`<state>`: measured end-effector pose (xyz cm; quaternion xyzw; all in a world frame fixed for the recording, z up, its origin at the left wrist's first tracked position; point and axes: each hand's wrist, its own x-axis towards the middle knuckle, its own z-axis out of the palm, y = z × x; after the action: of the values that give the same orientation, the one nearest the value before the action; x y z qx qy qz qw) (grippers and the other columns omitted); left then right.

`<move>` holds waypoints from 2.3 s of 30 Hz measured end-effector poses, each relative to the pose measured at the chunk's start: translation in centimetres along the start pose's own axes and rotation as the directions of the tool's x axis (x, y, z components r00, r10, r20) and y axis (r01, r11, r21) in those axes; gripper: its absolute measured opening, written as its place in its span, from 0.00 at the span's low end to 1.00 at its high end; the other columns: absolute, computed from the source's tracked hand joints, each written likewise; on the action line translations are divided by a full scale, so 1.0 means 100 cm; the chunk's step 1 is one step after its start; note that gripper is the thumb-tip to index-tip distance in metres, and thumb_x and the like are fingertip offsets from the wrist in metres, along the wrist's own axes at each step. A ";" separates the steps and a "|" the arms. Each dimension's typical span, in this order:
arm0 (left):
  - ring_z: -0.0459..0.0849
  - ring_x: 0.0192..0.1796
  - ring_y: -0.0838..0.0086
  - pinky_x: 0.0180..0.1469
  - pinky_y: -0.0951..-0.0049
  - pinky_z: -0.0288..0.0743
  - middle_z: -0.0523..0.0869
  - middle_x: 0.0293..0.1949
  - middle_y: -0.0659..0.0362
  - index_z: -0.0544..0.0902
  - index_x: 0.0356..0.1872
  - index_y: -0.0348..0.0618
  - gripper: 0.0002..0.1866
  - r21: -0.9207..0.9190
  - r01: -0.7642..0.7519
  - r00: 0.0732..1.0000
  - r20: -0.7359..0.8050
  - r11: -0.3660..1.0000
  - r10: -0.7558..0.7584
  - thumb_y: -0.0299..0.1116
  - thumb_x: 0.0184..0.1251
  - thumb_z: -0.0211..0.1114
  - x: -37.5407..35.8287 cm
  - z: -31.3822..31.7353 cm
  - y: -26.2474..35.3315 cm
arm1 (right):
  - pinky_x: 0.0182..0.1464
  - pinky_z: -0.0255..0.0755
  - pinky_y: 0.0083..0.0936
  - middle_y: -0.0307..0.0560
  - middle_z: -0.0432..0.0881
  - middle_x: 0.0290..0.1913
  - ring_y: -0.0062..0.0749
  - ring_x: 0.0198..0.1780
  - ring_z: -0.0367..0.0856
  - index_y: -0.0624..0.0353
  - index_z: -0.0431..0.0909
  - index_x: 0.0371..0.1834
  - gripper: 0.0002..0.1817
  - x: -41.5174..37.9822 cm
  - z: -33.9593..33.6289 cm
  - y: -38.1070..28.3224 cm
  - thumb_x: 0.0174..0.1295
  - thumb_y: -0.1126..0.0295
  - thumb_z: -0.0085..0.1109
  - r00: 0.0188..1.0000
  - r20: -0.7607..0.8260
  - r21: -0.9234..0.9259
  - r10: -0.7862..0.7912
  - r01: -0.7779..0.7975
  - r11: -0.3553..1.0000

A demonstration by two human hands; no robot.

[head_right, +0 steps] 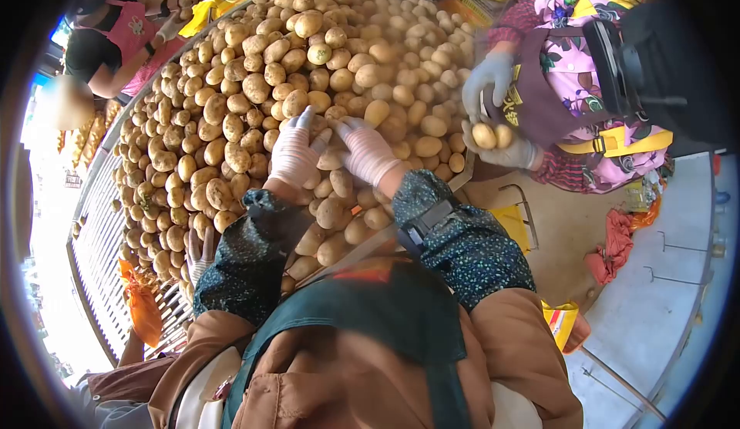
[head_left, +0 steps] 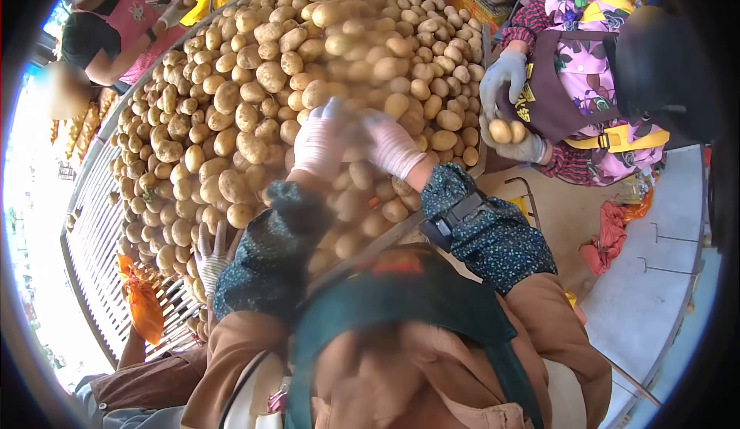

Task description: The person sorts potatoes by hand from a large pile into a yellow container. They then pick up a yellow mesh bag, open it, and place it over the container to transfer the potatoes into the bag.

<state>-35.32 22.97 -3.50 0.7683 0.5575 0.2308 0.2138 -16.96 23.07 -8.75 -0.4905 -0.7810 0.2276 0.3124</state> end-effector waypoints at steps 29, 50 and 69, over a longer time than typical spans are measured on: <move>0.80 0.60 0.57 0.51 0.59 0.78 0.79 0.62 0.46 0.76 0.64 0.40 0.27 -0.649 0.375 0.820 0.565 -0.663 -0.089 0.42 0.66 0.63 -0.104 -0.020 0.001 | 0.61 0.79 0.42 0.51 0.80 0.56 0.41 0.57 0.82 0.61 0.79 0.54 0.17 -0.022 -0.067 -0.089 0.69 0.62 0.64 0.885 0.234 0.972 0.402 -0.219 -0.082; 0.82 0.54 0.63 0.60 0.62 0.78 0.83 0.53 0.54 0.76 0.62 0.40 0.22 -0.622 0.298 0.783 0.593 -0.725 -0.187 0.43 0.76 0.62 -0.140 -0.062 0.013 | 0.57 0.78 0.43 0.64 0.84 0.53 0.53 0.55 0.84 0.60 0.72 0.65 0.38 0.011 0.011 -0.028 0.52 0.59 0.76 0.952 0.180 -0.041 0.247 -0.243 0.969; 0.83 0.58 0.63 0.60 0.64 0.79 0.83 0.57 0.52 0.78 0.64 0.39 0.23 -0.732 0.292 0.796 0.543 -0.616 -0.268 0.42 0.75 0.61 -0.148 -0.041 -0.014 | 0.43 0.80 0.22 0.41 0.85 0.39 0.25 0.41 0.84 0.63 0.82 0.46 0.08 -0.024 -0.026 -0.066 0.64 0.76 0.64 0.882 0.310 0.536 0.354 -0.470 0.701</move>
<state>-42.87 9.49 -2.78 -0.0192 0.2941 0.4957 0.8169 -18.48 18.26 -3.16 -0.5062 -0.5637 0.5700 0.3180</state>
